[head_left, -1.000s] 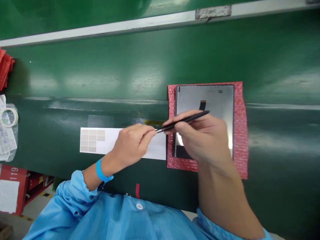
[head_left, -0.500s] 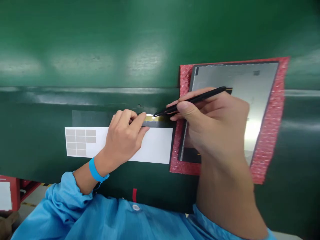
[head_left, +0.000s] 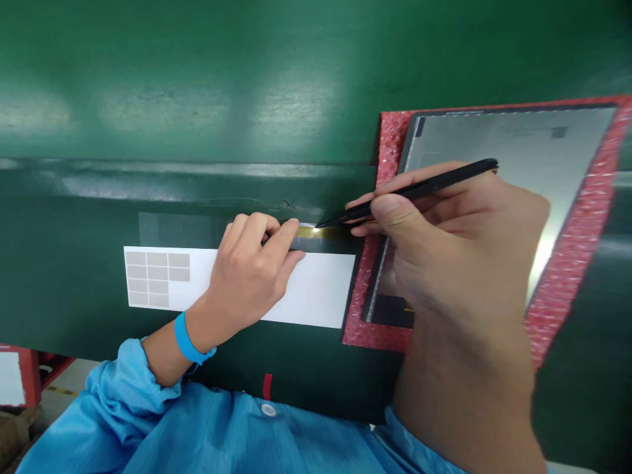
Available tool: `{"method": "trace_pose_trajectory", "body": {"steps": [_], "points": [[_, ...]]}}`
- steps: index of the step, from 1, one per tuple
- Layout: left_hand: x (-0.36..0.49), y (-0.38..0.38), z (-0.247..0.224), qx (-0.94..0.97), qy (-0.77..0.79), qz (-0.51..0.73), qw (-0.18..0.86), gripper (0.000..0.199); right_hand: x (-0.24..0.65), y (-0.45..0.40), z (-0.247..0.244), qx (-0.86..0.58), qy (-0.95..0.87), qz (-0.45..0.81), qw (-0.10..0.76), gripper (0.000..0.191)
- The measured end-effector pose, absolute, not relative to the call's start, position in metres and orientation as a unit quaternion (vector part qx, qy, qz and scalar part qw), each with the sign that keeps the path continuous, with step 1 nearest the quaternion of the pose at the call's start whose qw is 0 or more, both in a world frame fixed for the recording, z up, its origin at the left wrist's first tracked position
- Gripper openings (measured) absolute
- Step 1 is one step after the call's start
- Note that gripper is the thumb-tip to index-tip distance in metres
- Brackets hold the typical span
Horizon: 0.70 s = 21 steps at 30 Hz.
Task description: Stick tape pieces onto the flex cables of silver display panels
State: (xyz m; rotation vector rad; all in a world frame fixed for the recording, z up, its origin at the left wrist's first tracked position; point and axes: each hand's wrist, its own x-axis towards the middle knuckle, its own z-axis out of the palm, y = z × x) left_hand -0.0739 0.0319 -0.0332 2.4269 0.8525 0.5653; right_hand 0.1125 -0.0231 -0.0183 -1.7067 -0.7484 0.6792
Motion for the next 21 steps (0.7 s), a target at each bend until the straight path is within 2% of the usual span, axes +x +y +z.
{"method": "trace_pose_trajectory", "body": {"steps": [21], "points": [[-0.0739,0.0323,-0.0333,0.891,0.314,0.2,0.259,0.027,0.1076,-0.0193,-0.0201,-0.73,-0.319,0.285,0.533,0.009]]}}
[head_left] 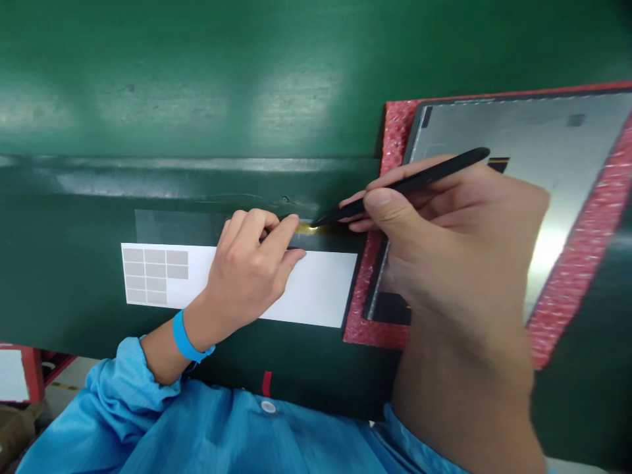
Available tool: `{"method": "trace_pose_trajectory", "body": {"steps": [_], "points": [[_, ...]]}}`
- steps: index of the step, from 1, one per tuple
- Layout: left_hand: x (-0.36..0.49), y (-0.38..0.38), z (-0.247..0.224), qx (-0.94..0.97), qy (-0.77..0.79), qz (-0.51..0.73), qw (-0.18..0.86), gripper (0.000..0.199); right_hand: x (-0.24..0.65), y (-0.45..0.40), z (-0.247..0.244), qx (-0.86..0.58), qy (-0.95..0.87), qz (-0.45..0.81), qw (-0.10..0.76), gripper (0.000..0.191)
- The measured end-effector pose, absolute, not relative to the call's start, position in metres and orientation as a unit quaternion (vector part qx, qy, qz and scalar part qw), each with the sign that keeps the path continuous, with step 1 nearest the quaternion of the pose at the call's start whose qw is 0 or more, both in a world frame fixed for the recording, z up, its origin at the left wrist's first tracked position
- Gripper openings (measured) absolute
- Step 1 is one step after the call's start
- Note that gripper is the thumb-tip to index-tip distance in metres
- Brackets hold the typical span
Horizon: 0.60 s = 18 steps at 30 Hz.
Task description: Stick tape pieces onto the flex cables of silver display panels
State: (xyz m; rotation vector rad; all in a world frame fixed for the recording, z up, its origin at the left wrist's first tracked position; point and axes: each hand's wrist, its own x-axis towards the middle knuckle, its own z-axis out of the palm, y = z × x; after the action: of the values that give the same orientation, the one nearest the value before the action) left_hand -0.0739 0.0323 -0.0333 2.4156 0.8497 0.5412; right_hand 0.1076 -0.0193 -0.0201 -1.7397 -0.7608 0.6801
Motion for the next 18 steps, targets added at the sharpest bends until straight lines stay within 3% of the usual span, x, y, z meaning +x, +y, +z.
{"method": "trace_pose_trajectory", "body": {"steps": [6,12,18], "points": [[-0.074,0.032,-0.032,0.89,0.316,0.203,0.259,0.028,0.106,-0.021,-0.018,-0.704,-0.3,0.295,0.573,0.013],[-0.074,0.035,-0.037,0.894,0.309,0.214,0.246,0.029,0.117,-0.026,-0.003,-0.652,-0.261,0.32,0.635,0.033],[-0.076,0.013,-0.018,0.907,0.278,0.235,0.212,0.025,0.14,-0.092,0.007,-0.657,-0.229,0.297,0.654,0.048]]}}
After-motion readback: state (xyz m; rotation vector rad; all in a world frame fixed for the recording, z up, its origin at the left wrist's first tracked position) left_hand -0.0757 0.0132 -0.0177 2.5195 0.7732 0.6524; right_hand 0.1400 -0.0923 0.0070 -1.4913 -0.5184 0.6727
